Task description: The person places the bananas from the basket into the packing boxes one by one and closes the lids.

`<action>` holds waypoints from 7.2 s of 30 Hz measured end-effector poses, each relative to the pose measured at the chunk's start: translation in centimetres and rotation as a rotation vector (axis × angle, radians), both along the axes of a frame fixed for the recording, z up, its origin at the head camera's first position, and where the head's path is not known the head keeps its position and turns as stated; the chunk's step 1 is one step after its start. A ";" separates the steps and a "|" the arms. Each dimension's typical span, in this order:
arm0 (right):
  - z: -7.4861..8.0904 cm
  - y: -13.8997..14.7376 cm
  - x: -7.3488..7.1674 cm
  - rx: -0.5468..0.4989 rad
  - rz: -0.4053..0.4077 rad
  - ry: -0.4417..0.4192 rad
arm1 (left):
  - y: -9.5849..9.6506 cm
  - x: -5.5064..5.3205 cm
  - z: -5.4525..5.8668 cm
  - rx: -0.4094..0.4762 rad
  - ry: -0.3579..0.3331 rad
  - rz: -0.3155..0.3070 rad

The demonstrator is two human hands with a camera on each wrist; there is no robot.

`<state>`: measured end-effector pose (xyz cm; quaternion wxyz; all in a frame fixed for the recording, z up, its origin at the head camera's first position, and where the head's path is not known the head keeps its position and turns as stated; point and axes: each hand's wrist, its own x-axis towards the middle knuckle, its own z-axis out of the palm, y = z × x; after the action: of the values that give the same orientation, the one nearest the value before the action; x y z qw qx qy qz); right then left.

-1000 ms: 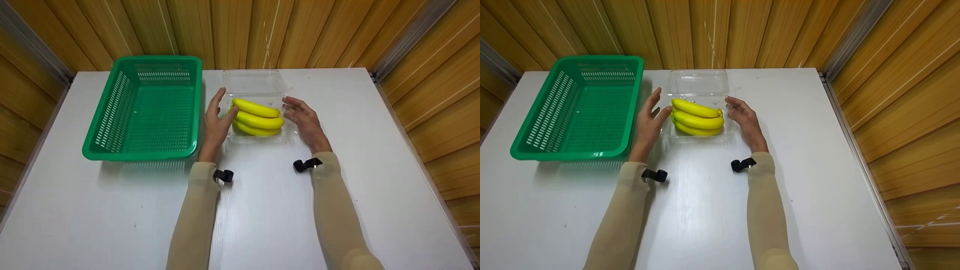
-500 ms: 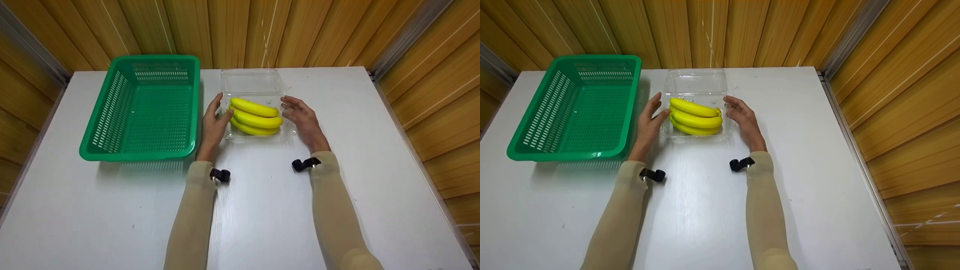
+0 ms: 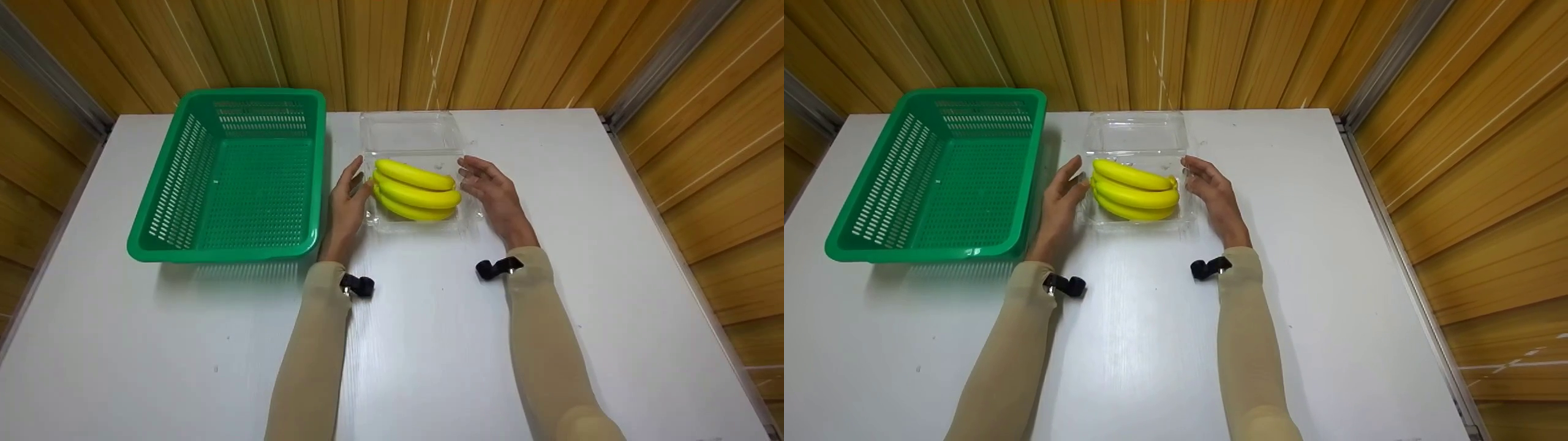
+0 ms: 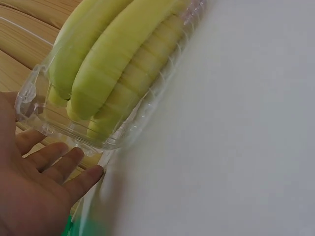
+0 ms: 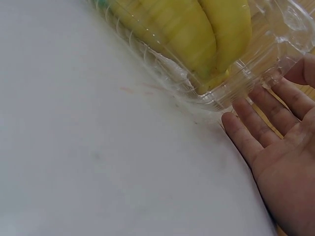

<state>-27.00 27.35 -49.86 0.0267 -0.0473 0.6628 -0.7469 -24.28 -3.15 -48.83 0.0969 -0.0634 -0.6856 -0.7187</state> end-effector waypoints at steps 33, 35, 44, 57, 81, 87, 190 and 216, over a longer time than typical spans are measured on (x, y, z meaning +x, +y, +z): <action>0.4 -0.3 -0.2 -0.017 -0.017 -0.032 | 0.1 -0.7 -0.9 0.187 -0.074 -0.048; 0.5 -0.4 -0.3 -0.014 -0.016 -0.048 | 0.0 -0.8 -1.0 0.199 -0.089 -0.049; 0.6 -0.7 -0.9 -0.023 -0.013 -0.105 | -0.2 -1.0 -1.2 0.170 -0.172 -0.057; 0.6 -1.0 -1.5 -0.027 -0.008 -0.129 | 0.0 -2.0 -1.2 0.289 -0.180 -0.097; 0.9 -0.7 -1.5 -0.074 0.012 -0.137 | -0.5 -1.8 -1.4 0.257 -0.125 -0.103; 0.8 -0.7 -1.4 -0.130 0.003 -0.098 | -0.3 -2.4 -1.3 0.345 -0.143 -0.114; 0.0 0.8 4.0 -0.089 0.037 0.033 | -2.2 3.9 -1.8 0.089 -0.031 -0.165; 0.9 0.8 5.6 0.147 -0.079 0.016 | -1.1 4.2 -1.1 -0.012 -0.014 0.020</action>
<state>-21.42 28.11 -48.92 -0.0049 -0.0252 0.7173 -0.6963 -20.10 -4.24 -49.90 0.0989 -0.0524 -0.6910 -0.7142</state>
